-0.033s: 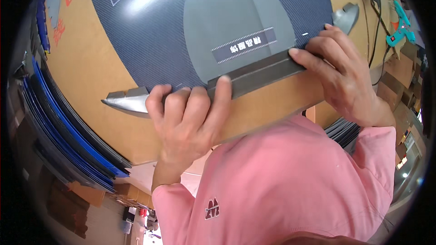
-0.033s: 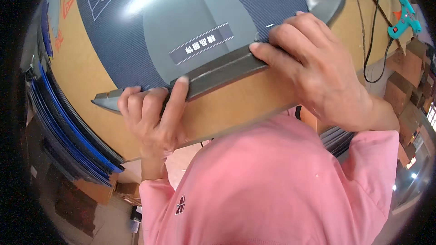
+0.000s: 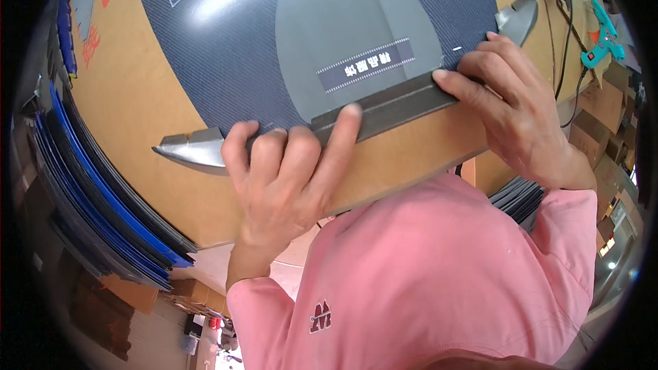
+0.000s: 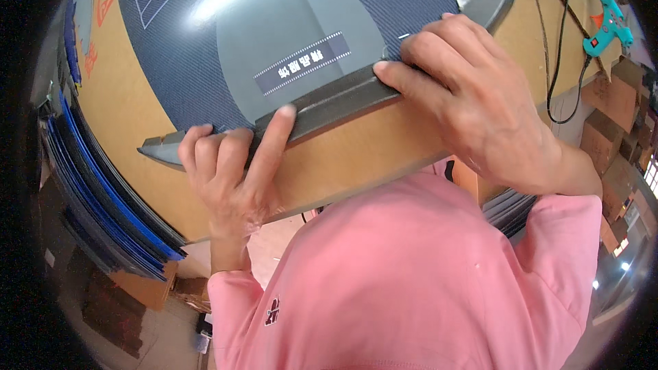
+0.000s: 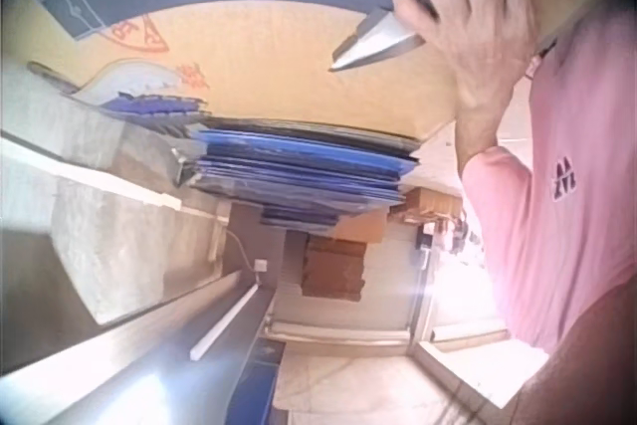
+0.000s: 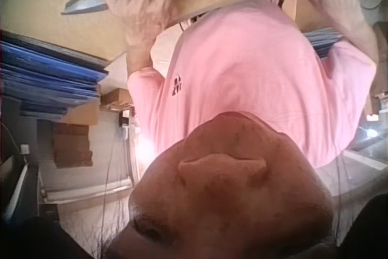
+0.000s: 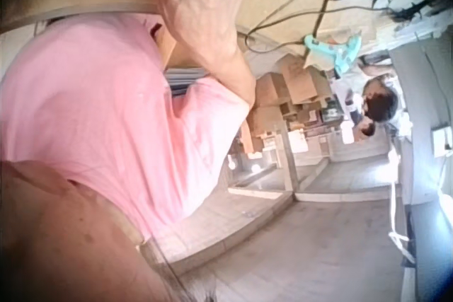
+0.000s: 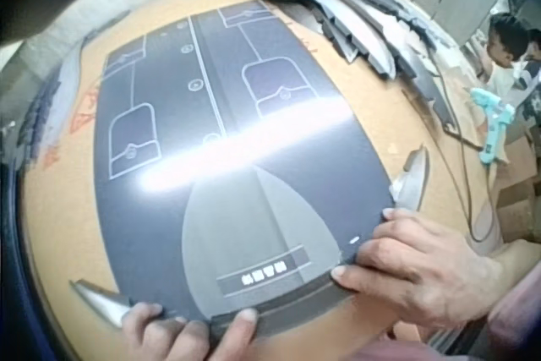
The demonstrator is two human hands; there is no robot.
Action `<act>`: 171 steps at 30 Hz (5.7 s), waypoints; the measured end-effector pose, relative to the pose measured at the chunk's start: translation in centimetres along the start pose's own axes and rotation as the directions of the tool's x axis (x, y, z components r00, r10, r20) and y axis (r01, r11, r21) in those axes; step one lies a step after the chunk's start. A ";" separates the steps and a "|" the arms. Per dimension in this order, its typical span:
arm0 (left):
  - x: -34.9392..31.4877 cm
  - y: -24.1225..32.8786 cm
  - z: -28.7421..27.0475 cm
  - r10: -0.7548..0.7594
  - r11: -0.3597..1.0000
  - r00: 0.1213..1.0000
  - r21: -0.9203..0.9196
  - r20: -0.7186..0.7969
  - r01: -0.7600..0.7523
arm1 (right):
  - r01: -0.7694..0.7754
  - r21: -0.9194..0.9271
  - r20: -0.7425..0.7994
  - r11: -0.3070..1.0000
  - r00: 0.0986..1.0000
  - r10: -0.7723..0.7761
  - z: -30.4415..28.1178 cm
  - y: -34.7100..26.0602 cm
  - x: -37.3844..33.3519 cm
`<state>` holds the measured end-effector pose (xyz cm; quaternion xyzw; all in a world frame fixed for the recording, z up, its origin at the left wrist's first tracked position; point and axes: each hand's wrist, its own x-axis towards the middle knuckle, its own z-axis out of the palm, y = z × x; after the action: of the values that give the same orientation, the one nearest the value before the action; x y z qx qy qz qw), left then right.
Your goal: The person uses a hot glue gun to apply adhesive to a large dark panel and attaches curved trim pieces along its edges. They repeat this process, applying glue and pressing the trim into place, then stack the finished panel with others.
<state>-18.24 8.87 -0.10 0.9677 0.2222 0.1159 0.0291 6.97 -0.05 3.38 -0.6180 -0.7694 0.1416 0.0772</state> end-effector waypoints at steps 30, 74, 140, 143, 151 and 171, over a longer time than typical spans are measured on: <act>2.4 0.0 -2.1 0.000 0.990 0.985 -0.142 0.172 0.025 | 0.125 -0.090 -0.205 0.988 0.969 -0.141 1.9 2.4 -0.2; 0.3 0.5 -2.8 -0.049 0.997 0.998 -0.053 0.025 0.050 | -0.311 0.157 -0.233 0.937 0.911 0.341 -1.2 5.1 -0.2; 2.2 3.5 0.9 -0.570 0.821 0.798 -0.158 -0.194 0.548 | -0.470 0.555 -0.623 0.686 0.312 0.717 -0.8 4.7 -8.2; 1.8 3.2 1.2 -0.528 0.849 0.817 -0.185 -0.231 0.496 | -0.645 0.524 -0.677 0.557 0.082 0.731 -0.7 10.6 -13.3; 1.6 2.9 0.2 -0.497 0.848 0.859 -0.279 -0.123 0.450 | -0.803 0.354 -0.593 0.480 0.205 0.779 -1.2 17.5 -14.5; -1.5 1.8 -0.4 -0.417 0.890 0.907 -0.228 -0.062 0.394 | -0.022 0.879 -0.248 0.476 0.832 0.497 -2.6 0.9 -4.2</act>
<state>-18.86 6.64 0.18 0.8835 0.4072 0.1828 0.1425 9.55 -3.66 5.76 -0.6272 -0.4486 0.3533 0.5297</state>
